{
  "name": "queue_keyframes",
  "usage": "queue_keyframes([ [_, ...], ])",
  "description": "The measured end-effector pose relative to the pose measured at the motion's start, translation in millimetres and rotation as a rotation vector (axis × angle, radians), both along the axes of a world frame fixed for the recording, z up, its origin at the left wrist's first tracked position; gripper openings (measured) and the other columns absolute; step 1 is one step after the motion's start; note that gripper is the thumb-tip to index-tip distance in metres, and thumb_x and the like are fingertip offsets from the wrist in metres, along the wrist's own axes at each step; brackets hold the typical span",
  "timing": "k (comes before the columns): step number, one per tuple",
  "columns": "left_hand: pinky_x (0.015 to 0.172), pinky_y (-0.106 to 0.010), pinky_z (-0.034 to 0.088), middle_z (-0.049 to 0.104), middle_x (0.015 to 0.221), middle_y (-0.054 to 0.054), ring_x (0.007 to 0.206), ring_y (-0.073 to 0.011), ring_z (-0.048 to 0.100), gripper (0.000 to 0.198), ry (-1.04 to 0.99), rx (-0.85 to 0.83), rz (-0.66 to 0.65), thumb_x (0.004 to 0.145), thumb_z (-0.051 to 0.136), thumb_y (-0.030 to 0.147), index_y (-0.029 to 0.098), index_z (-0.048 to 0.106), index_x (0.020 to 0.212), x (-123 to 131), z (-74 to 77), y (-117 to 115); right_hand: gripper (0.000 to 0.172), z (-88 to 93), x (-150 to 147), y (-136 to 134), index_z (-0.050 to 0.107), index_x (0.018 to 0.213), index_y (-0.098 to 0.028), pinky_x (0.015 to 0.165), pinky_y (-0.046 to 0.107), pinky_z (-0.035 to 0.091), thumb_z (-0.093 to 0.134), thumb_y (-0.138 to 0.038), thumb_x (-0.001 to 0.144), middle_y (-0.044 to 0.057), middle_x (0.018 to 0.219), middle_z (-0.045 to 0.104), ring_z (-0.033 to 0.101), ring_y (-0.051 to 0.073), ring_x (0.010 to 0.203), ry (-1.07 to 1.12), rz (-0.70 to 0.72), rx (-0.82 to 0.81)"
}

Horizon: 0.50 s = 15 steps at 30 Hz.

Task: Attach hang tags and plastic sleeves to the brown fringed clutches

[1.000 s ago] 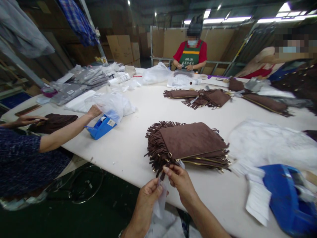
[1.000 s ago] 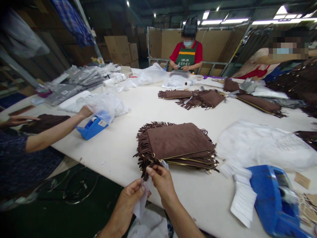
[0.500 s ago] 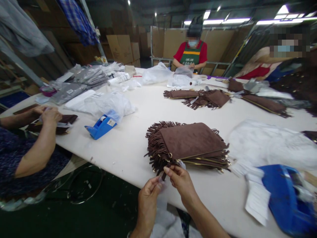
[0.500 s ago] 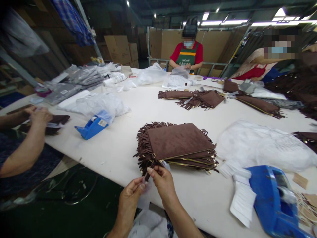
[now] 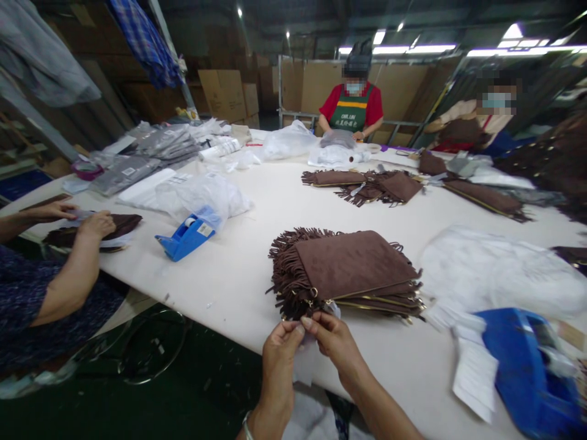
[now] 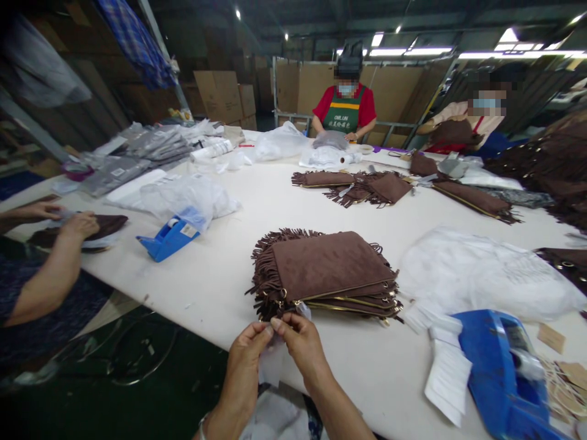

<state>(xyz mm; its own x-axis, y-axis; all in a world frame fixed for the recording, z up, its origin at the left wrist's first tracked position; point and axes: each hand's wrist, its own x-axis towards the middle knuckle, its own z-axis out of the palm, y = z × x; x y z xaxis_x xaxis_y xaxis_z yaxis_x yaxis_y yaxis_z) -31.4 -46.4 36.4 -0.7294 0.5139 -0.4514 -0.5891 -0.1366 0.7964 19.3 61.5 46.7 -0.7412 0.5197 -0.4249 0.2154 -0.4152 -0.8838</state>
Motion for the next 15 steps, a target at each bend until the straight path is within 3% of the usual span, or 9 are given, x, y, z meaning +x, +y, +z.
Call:
queue_keyframes([
  [3,0.066,-0.026,0.044,0.067,0.078,-0.004,0.070,-0.0156,0.058,0.028,0.005,-0.011,-0.006,0.072,0.072,0.037,0.014,0.063,0.085,-3,-0.6,3,0.044,-0.7,3,1,0.056,0.069,-0.018,0.040,0.022,0.016,0.070,-0.060,0.067,-0.009,0.047,0.033,0.024,0.005,0.039,-0.013,-0.008,0.008],
  [7,0.068,-0.024,0.044,0.066,0.079,-0.003,0.072,-0.0146,0.057,0.028,0.033,-0.028,0.014,0.072,0.072,0.038,0.015,0.065,0.086,-2,1.9,5,0.046,-0.7,1,-4,0.054,0.069,-0.018,0.039,0.021,0.019,0.064,-0.063,0.072,-0.009,0.044,0.034,0.026,0.005,0.039,-0.005,-0.184,0.027],
  [10,0.069,-0.024,0.044,0.067,0.080,-0.003,0.074,-0.0157,0.057,0.030,0.012,-0.014,0.017,0.074,0.070,0.041,0.015,0.066,0.087,-1,3.2,5,0.043,0.3,-4,-10,0.058,0.075,-0.016,0.040,0.020,0.018,0.068,-0.057,0.072,-0.010,0.046,0.032,0.023,0.004,0.041,0.046,-0.271,-0.059],
  [15,0.073,-0.026,0.044,0.067,0.085,-0.004,0.081,-0.0180,0.056,0.033,0.121,-0.113,0.061,0.074,0.068,0.046,0.017,0.068,0.088,-1,0.1,6,0.038,2.6,-9,-9,0.058,0.077,-0.016,0.041,0.020,0.014,0.073,-0.050,0.069,-0.011,0.048,0.027,0.017,0.003,0.042,0.102,-0.259,-0.150],
])
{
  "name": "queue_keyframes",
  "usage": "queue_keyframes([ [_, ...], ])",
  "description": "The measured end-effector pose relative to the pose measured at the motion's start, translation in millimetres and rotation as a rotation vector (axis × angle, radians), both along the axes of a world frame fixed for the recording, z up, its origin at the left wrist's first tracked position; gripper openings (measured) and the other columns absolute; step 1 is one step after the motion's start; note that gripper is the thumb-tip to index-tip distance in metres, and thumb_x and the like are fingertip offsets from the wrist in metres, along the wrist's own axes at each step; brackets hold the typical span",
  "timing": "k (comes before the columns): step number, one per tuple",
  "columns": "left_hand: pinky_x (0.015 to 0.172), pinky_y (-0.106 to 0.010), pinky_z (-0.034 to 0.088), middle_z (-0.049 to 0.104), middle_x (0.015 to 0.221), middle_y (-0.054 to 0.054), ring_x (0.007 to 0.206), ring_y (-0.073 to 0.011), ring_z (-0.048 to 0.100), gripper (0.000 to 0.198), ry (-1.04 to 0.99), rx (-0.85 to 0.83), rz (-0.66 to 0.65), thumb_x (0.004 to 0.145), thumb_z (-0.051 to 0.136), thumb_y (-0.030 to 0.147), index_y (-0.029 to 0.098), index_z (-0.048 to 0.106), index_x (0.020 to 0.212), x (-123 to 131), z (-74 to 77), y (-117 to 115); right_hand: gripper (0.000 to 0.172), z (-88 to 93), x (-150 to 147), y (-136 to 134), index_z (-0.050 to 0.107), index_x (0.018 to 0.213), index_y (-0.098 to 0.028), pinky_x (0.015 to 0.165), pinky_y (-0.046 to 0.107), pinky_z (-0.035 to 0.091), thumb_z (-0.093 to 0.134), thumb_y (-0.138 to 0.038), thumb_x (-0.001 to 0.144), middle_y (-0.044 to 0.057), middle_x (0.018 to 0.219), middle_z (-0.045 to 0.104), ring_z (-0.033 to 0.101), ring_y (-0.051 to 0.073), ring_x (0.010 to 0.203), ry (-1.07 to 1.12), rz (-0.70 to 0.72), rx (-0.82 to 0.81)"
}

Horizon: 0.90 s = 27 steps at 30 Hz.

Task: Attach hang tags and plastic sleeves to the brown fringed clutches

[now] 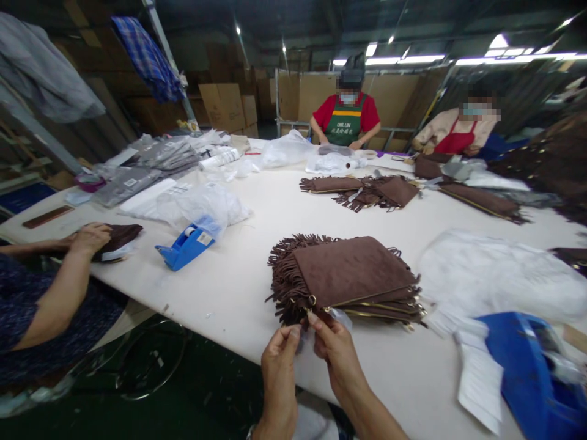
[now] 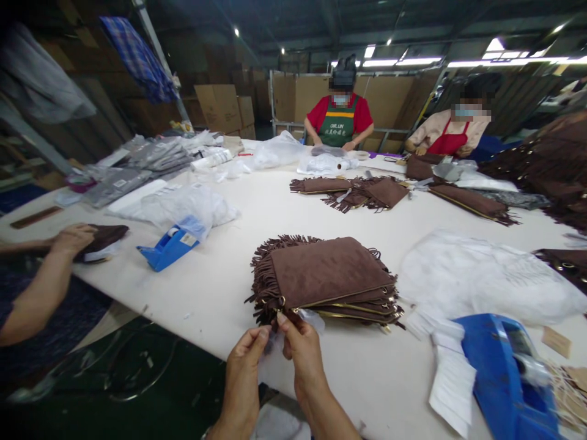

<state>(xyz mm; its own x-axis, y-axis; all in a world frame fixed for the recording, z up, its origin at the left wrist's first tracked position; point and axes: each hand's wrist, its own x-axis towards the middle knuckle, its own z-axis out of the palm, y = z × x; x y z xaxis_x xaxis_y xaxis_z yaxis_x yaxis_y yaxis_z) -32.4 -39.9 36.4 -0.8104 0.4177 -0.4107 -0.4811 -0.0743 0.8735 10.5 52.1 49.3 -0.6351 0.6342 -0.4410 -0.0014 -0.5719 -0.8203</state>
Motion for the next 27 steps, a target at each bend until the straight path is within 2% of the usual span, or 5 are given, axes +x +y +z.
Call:
queue_keyframes([
  [7,0.070,-0.026,0.044,0.066,0.077,-0.002,0.076,-0.0181,0.055,0.033,0.075,-0.060,0.086,0.070,0.070,0.049,0.018,0.069,0.081,-1,3.2,10,0.039,5.7,4,10,0.063,0.078,-0.016,0.040,0.022,0.015,0.073,-0.052,0.066,-0.009,0.046,0.032,0.022,0.005,0.041,-0.111,0.055,0.134],
  [12,0.079,-0.027,0.042,0.067,0.082,-0.002,0.085,-0.0199,0.056,0.027,0.171,-0.134,0.106,0.074,0.066,0.045,0.019,0.068,0.082,-5,10.3,11,0.040,-2.6,8,11,0.067,0.078,-0.015,0.039,0.024,0.022,0.070,-0.054,0.069,-0.005,0.044,0.041,0.034,0.009,0.039,-0.130,0.104,0.271],
  [17,0.075,-0.026,0.042,0.064,0.080,-0.001,0.079,-0.0169,0.053,0.028,0.098,-0.057,0.141,0.074,0.066,0.045,0.018,0.066,0.082,-2,10.1,17,0.043,-14.8,17,4,0.064,0.094,-0.016,0.038,0.022,0.029,0.072,-0.050,0.067,0.003,0.072,0.063,0.042,0.008,0.042,-0.138,0.053,0.302],
  [24,0.065,-0.024,0.042,0.065,0.079,-0.003,0.074,-0.0155,0.055,0.032,0.071,-0.057,0.070,0.074,0.068,0.046,0.016,0.067,0.085,-3,12.4,16,0.035,-25.3,19,2,0.064,0.082,-0.014,0.041,0.020,0.024,0.075,-0.044,0.066,-0.003,0.056,0.051,0.034,0.006,0.043,-0.116,0.049,0.232],
  [27,0.071,-0.026,0.045,0.069,0.089,-0.006,0.083,-0.0189,0.060,0.037,0.103,-0.087,0.023,0.077,0.064,0.048,0.016,0.068,0.095,-9,14.3,12,0.031,-21.9,20,5,0.065,0.079,-0.014,0.043,0.020,0.023,0.073,-0.043,0.069,-0.004,0.054,0.047,0.033,0.006,0.045,-0.107,0.066,0.248],
])
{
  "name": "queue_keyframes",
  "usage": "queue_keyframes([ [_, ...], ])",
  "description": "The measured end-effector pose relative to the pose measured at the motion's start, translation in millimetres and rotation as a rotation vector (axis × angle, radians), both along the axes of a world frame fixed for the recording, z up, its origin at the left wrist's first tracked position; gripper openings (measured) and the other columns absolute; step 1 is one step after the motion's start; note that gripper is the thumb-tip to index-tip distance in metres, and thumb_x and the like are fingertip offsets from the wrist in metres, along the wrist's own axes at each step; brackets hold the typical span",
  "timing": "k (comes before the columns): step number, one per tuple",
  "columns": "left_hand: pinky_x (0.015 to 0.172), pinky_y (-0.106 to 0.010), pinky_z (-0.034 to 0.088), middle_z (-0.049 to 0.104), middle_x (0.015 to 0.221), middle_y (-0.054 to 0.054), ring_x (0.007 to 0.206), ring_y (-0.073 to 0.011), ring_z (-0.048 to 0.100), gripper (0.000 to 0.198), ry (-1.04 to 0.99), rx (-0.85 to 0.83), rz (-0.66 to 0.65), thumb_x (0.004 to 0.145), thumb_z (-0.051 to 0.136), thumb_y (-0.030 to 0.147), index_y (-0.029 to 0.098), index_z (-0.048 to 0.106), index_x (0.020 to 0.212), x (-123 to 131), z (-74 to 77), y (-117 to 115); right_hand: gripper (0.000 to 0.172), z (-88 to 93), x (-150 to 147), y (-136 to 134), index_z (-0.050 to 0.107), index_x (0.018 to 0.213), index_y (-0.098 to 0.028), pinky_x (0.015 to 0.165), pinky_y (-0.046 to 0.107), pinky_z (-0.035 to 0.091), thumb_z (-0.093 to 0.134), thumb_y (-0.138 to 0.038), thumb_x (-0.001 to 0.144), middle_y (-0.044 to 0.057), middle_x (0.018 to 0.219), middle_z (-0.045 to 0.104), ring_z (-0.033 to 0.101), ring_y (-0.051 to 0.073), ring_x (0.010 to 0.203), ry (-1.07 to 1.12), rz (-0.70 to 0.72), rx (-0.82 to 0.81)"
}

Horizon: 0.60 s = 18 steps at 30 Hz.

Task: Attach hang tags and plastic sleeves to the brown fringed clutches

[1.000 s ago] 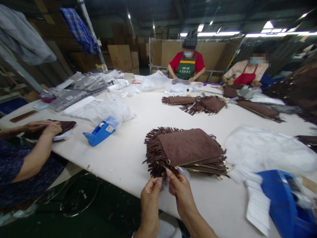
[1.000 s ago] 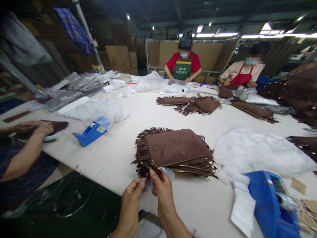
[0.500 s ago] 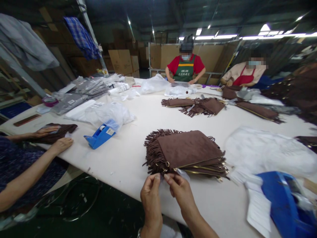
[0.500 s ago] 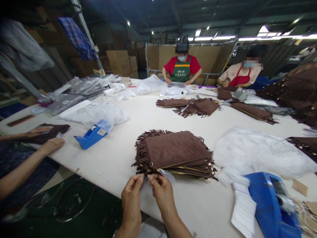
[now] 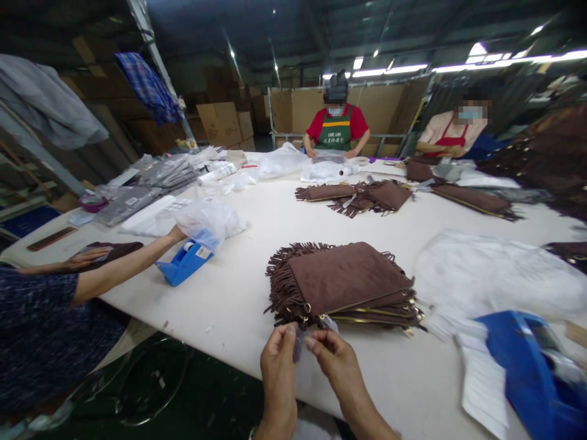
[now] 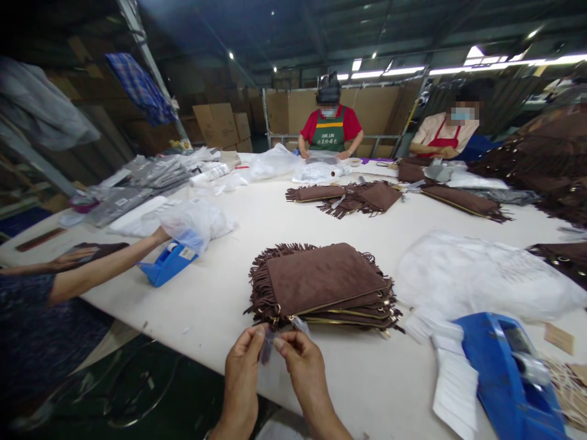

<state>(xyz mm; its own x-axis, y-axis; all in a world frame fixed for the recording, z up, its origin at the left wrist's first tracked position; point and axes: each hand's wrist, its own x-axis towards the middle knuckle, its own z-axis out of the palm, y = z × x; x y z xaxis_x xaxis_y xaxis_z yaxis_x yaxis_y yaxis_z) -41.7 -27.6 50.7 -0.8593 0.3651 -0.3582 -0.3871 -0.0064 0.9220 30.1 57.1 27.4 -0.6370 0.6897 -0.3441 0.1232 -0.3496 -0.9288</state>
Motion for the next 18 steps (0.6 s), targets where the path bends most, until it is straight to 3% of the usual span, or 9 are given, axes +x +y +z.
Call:
queue_keyframes([
  [3,0.088,-0.031,0.044,0.068,0.110,-0.010,0.104,-0.0240,0.060,0.042,0.014,0.025,-0.054,0.081,0.060,0.049,0.018,0.066,0.109,-4.2,0.5,-3.2,0.031,2.8,1.1,0.3,0.066,0.078,-0.015,0.043,0.021,0.022,0.071,-0.045,0.071,-0.005,0.052,0.044,0.031,0.007,0.045,0.025,0.021,-0.014],
  [6,0.094,-0.035,0.042,0.067,0.115,-0.012,0.110,-0.0269,0.058,0.046,0.034,0.021,-0.089,0.080,0.061,0.050,0.017,0.066,0.110,-6.3,-1.4,-5.4,0.034,2.9,2.0,-0.2,0.066,0.076,-0.015,0.043,0.022,0.022,0.071,-0.047,0.070,-0.005,0.050,0.043,0.033,0.008,0.044,0.043,0.030,-0.028],
  [14,0.077,-0.033,0.048,0.070,0.091,-0.012,0.086,-0.0238,0.063,0.046,-0.050,0.052,-0.160,0.078,0.059,0.055,0.014,0.068,0.098,-10.6,1.1,-1.1,0.038,4.6,7.3,5.2,0.066,0.081,-0.015,0.043,0.022,0.023,0.070,-0.052,0.071,-0.005,0.047,0.043,0.035,0.009,0.044,0.049,-0.006,-0.061],
  [18,0.074,-0.030,0.048,0.069,0.089,-0.011,0.082,-0.0216,0.062,0.044,-0.054,0.075,-0.158,0.078,0.060,0.053,0.013,0.068,0.096,-6.7,6.9,2.5,0.036,5.1,7.7,2.5,0.066,0.080,-0.016,0.044,0.021,0.025,0.071,-0.051,0.070,-0.005,0.048,0.043,0.035,0.008,0.045,0.063,-0.079,-0.115],
])
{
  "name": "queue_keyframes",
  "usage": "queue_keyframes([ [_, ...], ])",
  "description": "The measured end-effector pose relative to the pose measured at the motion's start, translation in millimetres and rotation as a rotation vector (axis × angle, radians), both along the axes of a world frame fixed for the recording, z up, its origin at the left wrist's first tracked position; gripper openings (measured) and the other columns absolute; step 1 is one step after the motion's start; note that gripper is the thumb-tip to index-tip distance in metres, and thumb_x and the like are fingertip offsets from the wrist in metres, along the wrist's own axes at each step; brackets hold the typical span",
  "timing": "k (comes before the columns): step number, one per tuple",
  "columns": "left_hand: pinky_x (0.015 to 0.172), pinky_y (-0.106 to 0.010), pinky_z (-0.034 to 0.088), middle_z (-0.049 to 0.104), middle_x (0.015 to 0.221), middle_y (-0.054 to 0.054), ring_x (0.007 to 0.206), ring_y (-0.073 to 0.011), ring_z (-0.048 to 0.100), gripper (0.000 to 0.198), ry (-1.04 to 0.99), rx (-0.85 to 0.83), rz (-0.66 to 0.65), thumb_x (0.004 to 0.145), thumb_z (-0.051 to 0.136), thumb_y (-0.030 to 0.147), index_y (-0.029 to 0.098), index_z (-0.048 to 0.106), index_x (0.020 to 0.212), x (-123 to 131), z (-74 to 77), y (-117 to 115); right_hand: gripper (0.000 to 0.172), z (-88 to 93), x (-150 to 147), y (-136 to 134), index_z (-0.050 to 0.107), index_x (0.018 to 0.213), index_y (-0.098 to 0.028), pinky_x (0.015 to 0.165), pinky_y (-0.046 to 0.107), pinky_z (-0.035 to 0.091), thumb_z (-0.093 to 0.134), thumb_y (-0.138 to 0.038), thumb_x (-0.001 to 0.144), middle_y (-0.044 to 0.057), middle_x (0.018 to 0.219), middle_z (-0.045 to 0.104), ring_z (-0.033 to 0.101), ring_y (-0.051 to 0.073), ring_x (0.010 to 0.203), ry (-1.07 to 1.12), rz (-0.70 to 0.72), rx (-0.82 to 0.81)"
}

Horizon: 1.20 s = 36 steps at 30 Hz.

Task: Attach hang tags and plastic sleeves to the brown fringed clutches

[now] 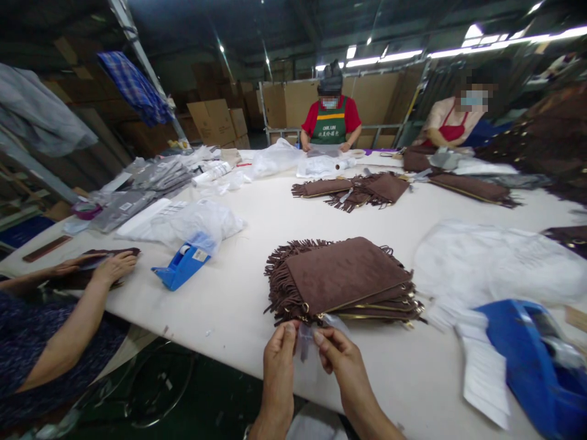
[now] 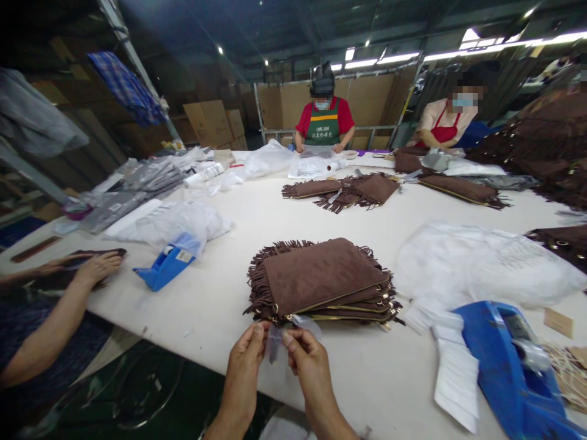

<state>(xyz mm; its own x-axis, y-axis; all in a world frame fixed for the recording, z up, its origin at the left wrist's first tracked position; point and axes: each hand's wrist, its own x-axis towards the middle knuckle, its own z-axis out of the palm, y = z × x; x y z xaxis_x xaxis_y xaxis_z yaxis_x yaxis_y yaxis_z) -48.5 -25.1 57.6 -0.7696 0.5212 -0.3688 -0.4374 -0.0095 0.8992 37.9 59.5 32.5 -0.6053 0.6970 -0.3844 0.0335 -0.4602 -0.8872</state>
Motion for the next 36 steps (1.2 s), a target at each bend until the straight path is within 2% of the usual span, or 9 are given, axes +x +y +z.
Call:
queue_keyframes([
  [4,0.078,-0.030,0.048,0.070,0.094,-0.010,0.089,-0.0227,0.062,0.042,0.007,0.008,0.001,0.078,0.062,0.051,0.015,0.069,0.098,4,2.7,1,0.037,0.7,-4,-2,0.066,0.080,-0.016,0.044,0.021,0.025,0.074,-0.049,0.068,-0.005,0.051,0.044,0.035,0.008,0.046,0.035,-0.053,-0.041],
  [8,0.084,-0.032,0.047,0.070,0.105,-0.011,0.098,-0.0246,0.062,0.043,-0.017,0.010,-0.029,0.077,0.065,0.048,0.017,0.068,0.107,4,-1.0,-1,0.038,1.5,-8,-1,0.068,0.081,-0.015,0.043,0.021,0.025,0.074,-0.049,0.068,-0.005,0.051,0.044,0.034,0.008,0.046,0.017,-0.068,-0.025],
  [12,0.088,-0.036,0.047,0.071,0.103,-0.014,0.096,-0.0267,0.064,0.048,-0.038,0.006,-0.030,0.075,0.068,0.048,0.013,0.068,0.108,4,-5.3,-4,0.041,3.5,-14,-1,0.070,0.080,-0.013,0.043,0.021,0.027,0.075,-0.050,0.065,-0.004,0.053,0.048,0.035,0.008,0.046,-0.029,-0.119,-0.018],
  [16,0.090,-0.036,0.047,0.071,0.102,-0.013,0.096,-0.0259,0.064,0.046,-0.049,0.028,0.013,0.073,0.070,0.044,0.013,0.068,0.107,7,-3.2,-3,0.039,9.1,-17,-3,0.070,0.079,-0.013,0.044,0.021,0.030,0.075,-0.050,0.066,-0.002,0.057,0.055,0.040,0.009,0.048,-0.016,-0.145,-0.013],
  [23,0.084,-0.031,0.048,0.070,0.105,-0.011,0.095,-0.0218,0.063,0.043,-0.138,0.089,0.121,0.073,0.073,0.039,0.015,0.065,0.107,17,-3.2,7,0.038,7.2,-17,-6,0.070,0.080,-0.014,0.047,0.023,0.039,0.072,-0.051,0.069,0.002,0.065,0.064,0.052,0.013,0.054,-0.049,-0.176,0.041],
  [26,0.079,-0.028,0.048,0.070,0.100,-0.010,0.089,-0.0194,0.064,0.039,-0.179,0.103,0.174,0.071,0.075,0.036,0.015,0.065,0.102,19,-3.7,12,0.038,6.7,-16,-6,0.070,0.082,-0.014,0.059,0.027,0.048,0.071,-0.051,0.070,0.005,0.072,0.068,0.060,0.019,0.068,-0.041,-0.149,0.134],
  [29,0.077,-0.028,0.048,0.070,0.092,-0.008,0.082,-0.0173,0.064,0.032,-0.206,0.154,0.203,0.071,0.075,0.033,0.014,0.063,0.094,19,-2.1,17,0.036,11.5,-15,-7,0.069,0.086,-0.015,0.071,0.029,0.050,0.068,-0.049,0.074,0.007,0.084,0.071,0.064,0.022,0.081,-0.018,-0.123,0.227],
  [36,0.065,-0.025,0.047,0.067,0.073,-0.003,0.068,-0.0153,0.061,0.024,-0.001,0.028,0.242,0.071,0.070,0.034,0.016,0.059,0.082,17,-1.6,27,0.030,20.3,-13,-12,0.066,0.087,-0.017,0.070,0.027,0.049,0.061,-0.046,0.082,0.007,0.086,0.071,0.064,0.020,0.076,-0.094,-0.120,0.376],
])
